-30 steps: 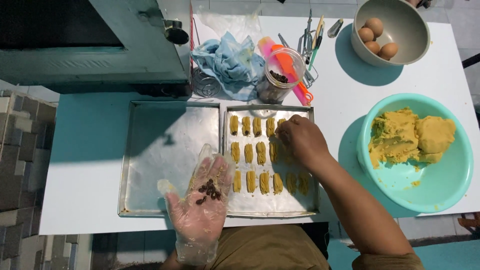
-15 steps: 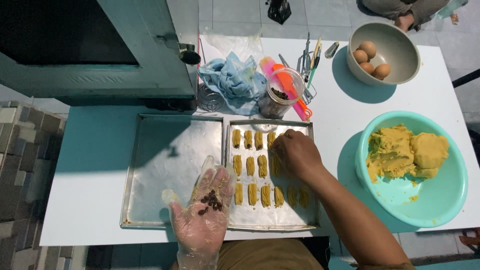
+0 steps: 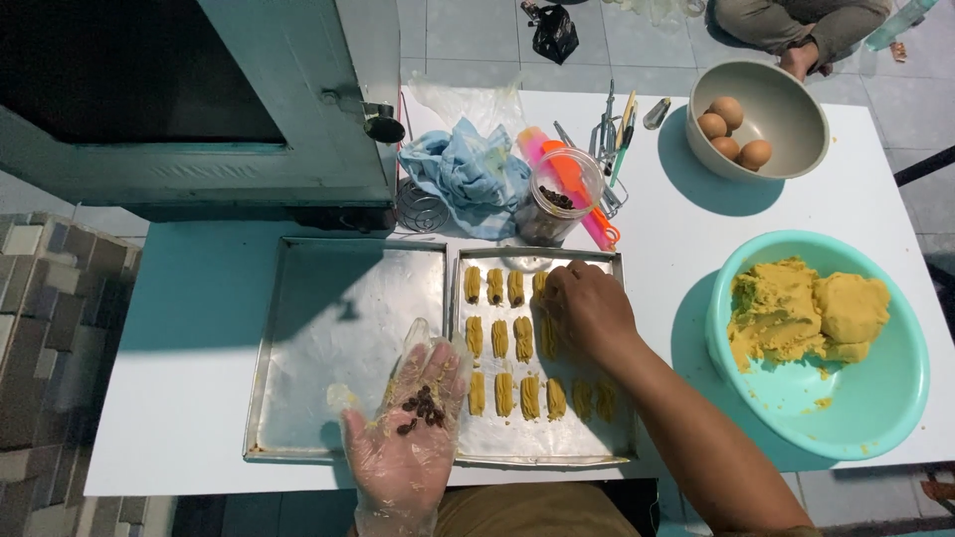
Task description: Adding small chocolate toppings to rectangular cookies on a baking tray
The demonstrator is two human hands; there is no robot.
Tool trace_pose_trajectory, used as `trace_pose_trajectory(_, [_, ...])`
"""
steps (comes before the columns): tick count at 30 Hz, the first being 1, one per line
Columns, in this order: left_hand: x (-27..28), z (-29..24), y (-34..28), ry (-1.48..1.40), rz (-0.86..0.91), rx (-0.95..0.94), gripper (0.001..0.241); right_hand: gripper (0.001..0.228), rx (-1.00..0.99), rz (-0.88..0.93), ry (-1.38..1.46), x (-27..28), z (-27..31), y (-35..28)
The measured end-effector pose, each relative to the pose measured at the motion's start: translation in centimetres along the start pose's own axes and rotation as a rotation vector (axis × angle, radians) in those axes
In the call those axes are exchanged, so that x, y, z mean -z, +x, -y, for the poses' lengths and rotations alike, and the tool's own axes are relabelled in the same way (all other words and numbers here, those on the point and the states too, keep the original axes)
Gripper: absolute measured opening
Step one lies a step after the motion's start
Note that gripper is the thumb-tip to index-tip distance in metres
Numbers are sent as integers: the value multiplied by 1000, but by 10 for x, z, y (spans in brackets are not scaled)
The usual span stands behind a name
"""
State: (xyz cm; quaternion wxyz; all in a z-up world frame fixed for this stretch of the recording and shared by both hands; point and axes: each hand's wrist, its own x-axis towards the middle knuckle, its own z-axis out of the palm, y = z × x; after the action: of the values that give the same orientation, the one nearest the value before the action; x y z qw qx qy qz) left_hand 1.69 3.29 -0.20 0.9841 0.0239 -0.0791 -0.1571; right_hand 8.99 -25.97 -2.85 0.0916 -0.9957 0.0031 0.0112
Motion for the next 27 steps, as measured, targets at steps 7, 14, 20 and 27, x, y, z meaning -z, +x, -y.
trace_pose_trajectory(7, [-2,1,0,46,-11,-2,85,11,-122,113,100,22,14,1])
trace_pose_trajectory(14, [-4,3,0,-8,-2,8,84,18,-161,-19,360,73,21,-30])
trace_pose_trajectory(20, [-4,13,5,-35,2,45,86,20,-205,-172,494,102,28,-71])
trace_pose_trajectory(27, [-9,33,12,-44,-71,144,87,16,-31,-276,523,95,43,-100])
